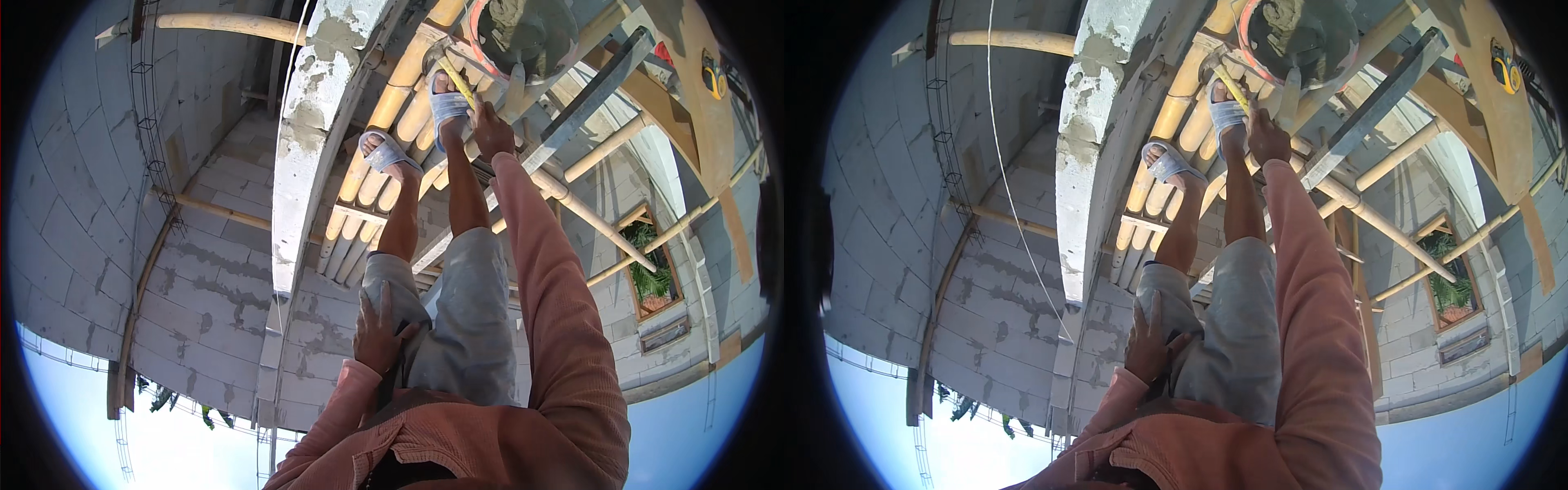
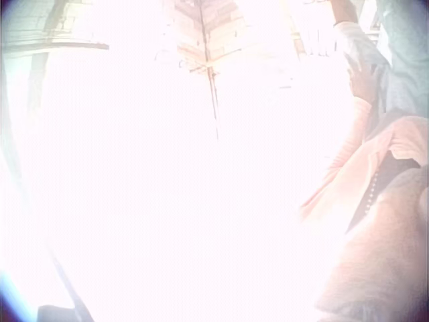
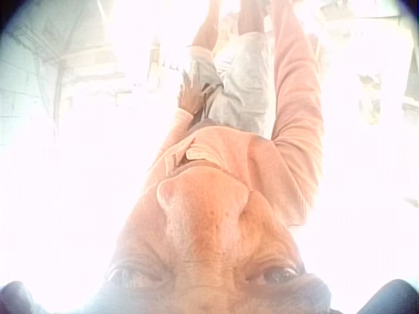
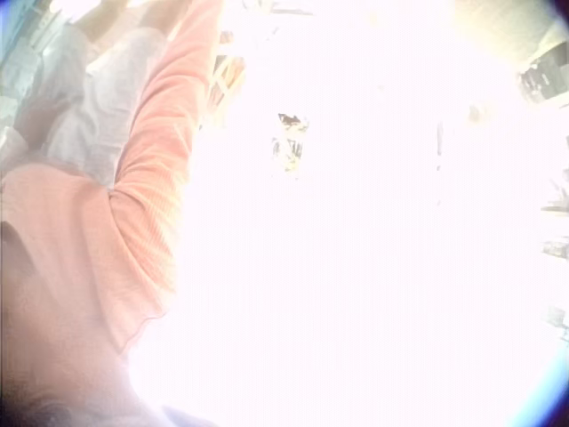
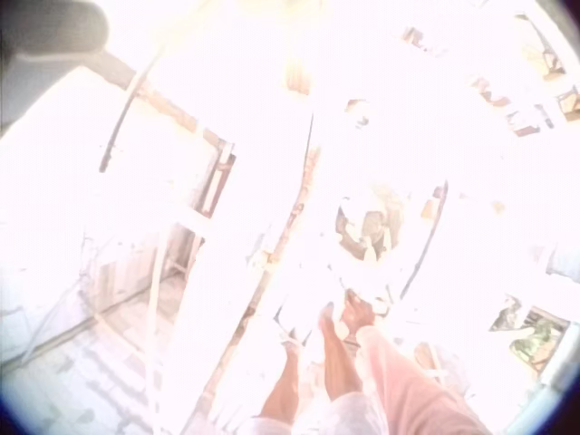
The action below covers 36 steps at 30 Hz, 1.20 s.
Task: The person lays building blocks by applying mortar with a trowel, placing the blocks onto the wall, measuring with a tape measure, and tapping the blocks into position with a hammer.
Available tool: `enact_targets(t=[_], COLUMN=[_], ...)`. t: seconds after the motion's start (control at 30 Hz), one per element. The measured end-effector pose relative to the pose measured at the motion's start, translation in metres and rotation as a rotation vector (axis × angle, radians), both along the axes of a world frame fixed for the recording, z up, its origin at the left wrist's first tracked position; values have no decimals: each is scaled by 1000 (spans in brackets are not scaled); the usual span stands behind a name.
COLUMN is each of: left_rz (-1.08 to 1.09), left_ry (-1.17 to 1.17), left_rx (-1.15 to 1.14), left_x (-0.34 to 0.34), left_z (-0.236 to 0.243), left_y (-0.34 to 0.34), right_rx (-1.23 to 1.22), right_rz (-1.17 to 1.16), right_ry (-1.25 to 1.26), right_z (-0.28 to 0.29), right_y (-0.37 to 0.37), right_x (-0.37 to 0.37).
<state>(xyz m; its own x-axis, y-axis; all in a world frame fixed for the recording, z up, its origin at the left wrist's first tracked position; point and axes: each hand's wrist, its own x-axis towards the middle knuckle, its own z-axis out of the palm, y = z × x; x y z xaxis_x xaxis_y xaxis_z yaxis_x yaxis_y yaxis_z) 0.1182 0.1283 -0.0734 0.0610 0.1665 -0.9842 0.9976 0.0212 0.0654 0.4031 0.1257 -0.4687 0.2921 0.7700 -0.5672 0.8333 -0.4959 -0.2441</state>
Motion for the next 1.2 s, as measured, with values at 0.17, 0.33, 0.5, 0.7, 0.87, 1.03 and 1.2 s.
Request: enact_targets(t=[0.17,0.33,0.5,0.7,0.87,1.03,1.2], left_rz=[-170,-172,-109,-125,-138,-142,-130], left_ry=[146,54,54,32,69,45,71], left_rx=[-33,62,139,176,186,211,218], left_x=[-14,-35,-34,-26,-19,-19,-19], left_z=[-17,-25,-30,-29,-26,-28,-28], left_y=[-2,-3,-5,-16,-23,-27,-35], right_rx=[91,-114,-391,-268,-333,-434,-508], right_rz=[-56,-212,-493,-367,-287,-284,-605], right_ry=[-92,-176,-88,-116,167,173,229], right_z=[-44,-101,-149,-135,-119,-157,-162], right_y=[-35,-49,-45,-50,-46,-43,-49], right_x=[-25,-37,-56,-60,-41,-37,-53])
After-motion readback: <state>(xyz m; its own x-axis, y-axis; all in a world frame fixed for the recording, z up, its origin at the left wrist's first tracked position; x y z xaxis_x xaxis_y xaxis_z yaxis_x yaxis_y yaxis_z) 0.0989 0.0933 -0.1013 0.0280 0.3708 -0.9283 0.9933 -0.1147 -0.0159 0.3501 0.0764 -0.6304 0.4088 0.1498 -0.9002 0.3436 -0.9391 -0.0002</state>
